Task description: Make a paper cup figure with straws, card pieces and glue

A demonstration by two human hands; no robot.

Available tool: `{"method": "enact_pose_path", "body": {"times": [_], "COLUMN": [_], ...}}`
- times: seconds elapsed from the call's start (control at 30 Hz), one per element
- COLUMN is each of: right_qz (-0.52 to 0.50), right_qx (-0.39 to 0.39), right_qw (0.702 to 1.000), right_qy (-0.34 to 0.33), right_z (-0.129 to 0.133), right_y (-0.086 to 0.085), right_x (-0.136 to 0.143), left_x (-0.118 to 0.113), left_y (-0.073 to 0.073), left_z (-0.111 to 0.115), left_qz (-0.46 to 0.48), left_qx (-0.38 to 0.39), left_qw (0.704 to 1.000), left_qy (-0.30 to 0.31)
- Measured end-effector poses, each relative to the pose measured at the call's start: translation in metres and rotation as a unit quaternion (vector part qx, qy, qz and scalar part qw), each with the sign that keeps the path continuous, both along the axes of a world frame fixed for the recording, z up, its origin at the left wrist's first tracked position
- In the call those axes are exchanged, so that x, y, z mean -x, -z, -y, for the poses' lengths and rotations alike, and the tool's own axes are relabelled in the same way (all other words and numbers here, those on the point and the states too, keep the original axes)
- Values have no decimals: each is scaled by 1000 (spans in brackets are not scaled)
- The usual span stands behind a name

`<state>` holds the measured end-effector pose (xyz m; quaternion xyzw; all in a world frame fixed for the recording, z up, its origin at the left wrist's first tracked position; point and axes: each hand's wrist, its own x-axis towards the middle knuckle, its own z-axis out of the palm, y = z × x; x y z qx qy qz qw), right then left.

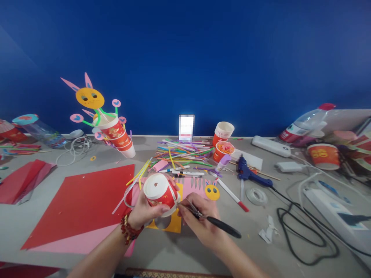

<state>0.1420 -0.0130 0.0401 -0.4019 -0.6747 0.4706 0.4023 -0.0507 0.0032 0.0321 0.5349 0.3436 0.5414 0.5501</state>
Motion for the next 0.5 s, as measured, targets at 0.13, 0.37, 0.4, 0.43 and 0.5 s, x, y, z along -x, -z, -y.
{"method": "enact_pose_path", "body": {"times": [0.13,0.37,0.4,0.43,0.5], "right_qz": [43,-85,-120,-149,-191], "right_qx": [-89,112,145,170,206], "right_qw": [995,990,982,974,960], "right_qy": [13,-4,-7,-8,-7], "right_z": [0,3,3,3,3], "right_y": [-3,7,7,7,5], "right_x": [-3,1,3,4,7], "left_x": [1,-1,0,0,0], "left_y": [-4,-3,-3,-3,-2], "left_z": [2,0,-1,-1,-1], "left_qz": [-7,-4,-5,-7,-12], "left_qx": [-19,-78,-95,-108,-124], "left_qw": [1000,997,995,994,992], "left_qy": [8,26,29,31,28]}}
